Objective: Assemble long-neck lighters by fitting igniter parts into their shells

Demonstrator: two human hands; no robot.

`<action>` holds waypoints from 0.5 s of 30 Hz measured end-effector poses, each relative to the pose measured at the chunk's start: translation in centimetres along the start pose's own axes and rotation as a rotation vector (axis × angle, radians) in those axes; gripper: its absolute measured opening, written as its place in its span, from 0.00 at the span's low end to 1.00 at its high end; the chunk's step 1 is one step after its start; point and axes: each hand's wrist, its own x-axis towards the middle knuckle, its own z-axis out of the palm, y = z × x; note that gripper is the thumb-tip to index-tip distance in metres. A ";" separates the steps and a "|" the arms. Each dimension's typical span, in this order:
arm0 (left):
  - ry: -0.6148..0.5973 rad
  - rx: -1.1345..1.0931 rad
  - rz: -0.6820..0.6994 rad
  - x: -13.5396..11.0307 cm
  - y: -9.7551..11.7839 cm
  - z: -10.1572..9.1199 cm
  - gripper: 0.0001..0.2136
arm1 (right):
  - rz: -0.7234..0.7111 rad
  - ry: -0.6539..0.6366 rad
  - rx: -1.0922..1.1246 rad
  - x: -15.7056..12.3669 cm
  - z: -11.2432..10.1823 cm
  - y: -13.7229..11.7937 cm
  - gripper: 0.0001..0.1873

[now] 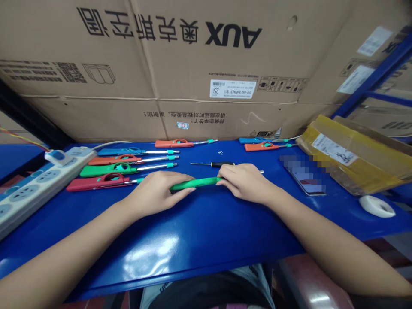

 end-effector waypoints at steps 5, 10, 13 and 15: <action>-0.090 0.187 0.021 0.1 2.1 0.9 0.18 | -0.073 0.031 -0.053 0.4 0.7 -1.5 0.16; -0.111 0.218 0.011 0.0 2.9 1.9 0.14 | -0.148 0.050 -0.074 0.9 0.7 -3.4 0.16; -0.134 0.230 -0.018 0.1 2.5 1.7 0.12 | -0.134 0.025 -0.050 0.8 -0.2 -3.4 0.15; -0.129 0.259 -0.026 0.1 2.1 1.4 0.12 | -0.098 0.021 -0.029 0.5 -1.0 -2.6 0.15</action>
